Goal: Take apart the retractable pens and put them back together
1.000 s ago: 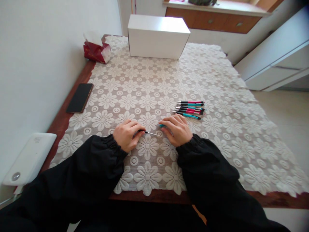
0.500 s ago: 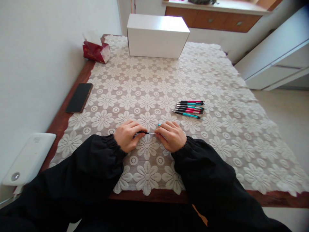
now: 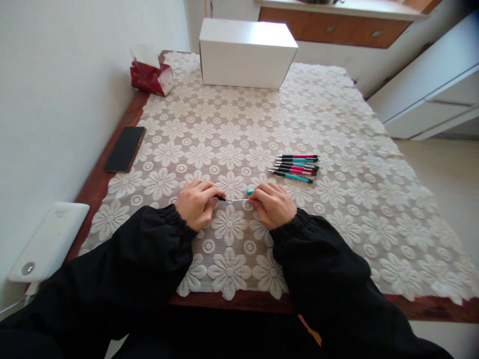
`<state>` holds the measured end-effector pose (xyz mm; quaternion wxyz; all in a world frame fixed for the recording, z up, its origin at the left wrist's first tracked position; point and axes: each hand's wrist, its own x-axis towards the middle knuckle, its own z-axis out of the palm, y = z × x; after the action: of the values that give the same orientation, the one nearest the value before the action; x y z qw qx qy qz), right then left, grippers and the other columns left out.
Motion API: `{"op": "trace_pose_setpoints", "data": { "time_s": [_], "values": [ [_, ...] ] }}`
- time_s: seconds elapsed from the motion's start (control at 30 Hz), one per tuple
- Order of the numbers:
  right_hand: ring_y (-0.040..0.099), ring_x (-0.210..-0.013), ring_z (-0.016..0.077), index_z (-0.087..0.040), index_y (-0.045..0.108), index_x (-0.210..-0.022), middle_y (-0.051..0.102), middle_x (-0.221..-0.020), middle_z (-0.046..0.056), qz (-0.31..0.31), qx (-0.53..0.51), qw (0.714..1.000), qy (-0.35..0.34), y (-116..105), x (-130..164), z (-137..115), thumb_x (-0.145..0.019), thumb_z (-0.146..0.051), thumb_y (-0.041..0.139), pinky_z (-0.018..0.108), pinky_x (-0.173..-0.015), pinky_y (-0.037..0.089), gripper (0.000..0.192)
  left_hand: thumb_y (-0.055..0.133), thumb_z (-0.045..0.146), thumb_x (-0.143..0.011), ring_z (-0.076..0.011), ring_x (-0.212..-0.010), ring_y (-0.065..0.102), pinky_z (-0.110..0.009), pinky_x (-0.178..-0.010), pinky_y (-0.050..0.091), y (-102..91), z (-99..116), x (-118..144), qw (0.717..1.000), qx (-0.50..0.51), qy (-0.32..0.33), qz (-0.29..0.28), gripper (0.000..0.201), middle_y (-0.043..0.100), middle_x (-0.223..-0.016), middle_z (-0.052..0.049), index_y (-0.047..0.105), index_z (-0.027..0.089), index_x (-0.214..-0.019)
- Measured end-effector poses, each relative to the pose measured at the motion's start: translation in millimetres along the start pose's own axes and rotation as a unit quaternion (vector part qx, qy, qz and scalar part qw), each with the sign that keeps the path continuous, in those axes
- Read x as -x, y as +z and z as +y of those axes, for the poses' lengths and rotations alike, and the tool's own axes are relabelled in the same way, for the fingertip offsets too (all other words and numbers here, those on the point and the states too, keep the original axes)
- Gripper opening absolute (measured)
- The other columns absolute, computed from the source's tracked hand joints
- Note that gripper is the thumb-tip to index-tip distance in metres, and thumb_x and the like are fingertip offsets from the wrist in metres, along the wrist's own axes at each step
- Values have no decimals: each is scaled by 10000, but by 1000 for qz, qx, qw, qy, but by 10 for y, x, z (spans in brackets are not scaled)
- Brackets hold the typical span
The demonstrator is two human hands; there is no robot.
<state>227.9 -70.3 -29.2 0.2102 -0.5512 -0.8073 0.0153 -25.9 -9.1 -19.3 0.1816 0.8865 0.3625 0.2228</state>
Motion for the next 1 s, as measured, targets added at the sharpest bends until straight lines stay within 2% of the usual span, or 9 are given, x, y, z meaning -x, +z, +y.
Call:
{"op": "trace_pose_setpoints", "data": {
  "time_s": [0.17, 0.3, 0.4, 0.57, 0.73, 0.87, 1.0],
  "values": [
    [534, -842, 223, -222, 652, -809, 663, -856, 51, 7, 0, 1000, 9, -6, 2, 23, -945, -181, 538, 359, -737, 384, 182, 574, 143, -863, -254, -1001, 637, -436, -888, 469, -25, -19, -11, 1000, -5, -12, -7, 207, 750, -1029, -39, 728, 230, -970],
    [534, -840, 223, -226, 652, -818, 667, -858, 49, 7, 2, 1000, 8, -5, 6, 10, -944, -194, 547, 356, -737, 381, 167, 589, 166, -899, -259, -1015, 642, -442, -901, 466, -14, -26, -16, 1000, -10, -25, 15, 139, 752, -1048, -50, 695, 209, -978],
    [537, -850, 225, -226, 653, -825, 669, -864, 53, 4, -3, 1000, 1, 2, 6, -23, -953, -221, 556, 358, -749, 383, 160, 598, 212, -937, -247, -1075, 644, -431, -939, 472, -11, -6, -24, 999, 16, -7, 31, 100, 746, -1126, -52, 690, 210, -975],
    [541, -845, 225, -222, 655, -823, 674, -863, 57, 8, -13, 1000, -18, 4, 2, -63, -968, -234, 547, 359, -759, 393, 181, 709, 315, -896, -261, -1126, 627, -450, -988, 474, -10, 25, -20, 999, 24, 40, 3, 80, 735, -1169, -41, 733, 240, -914],
    [540, -852, 230, -226, 660, -825, 685, -872, 57, 0, -3, 1000, -24, -42, -9, -41, -954, -246, 562, 368, -763, 383, 163, 688, 240, -877, -271, -1142, 608, -469, -992, 482, -12, 15, -10, 1000, -4, 30, 6, 52, 720, -1193, -55, 732, 229, -852],
    [549, -850, 227, -228, 673, -845, 698, -881, 48, -8, 9, 999, -38, -99, -22, -25, -944, -292, 601, 377, -776, 373, 138, 700, 238, -844, -295, -1175, 591, -485, -979, 480, -38, 32, -15, 1000, -19, 21, -3, 51, 707, -1233, -64, 728, 226, -886],
    [565, -836, 226, -218, 710, -913, 696, -866, 48, 21, 3, 999, -47, -158, -35, 22, -978, -306, 580, 384, -770, 392, 170, 702, 253, -833, -306, -1195, 583, -502, -994, 471, -46, 46, -17, 1000, -22, 19, -7, 94, 701, -1259, -60, 737, 234, -918]
  ]
}}
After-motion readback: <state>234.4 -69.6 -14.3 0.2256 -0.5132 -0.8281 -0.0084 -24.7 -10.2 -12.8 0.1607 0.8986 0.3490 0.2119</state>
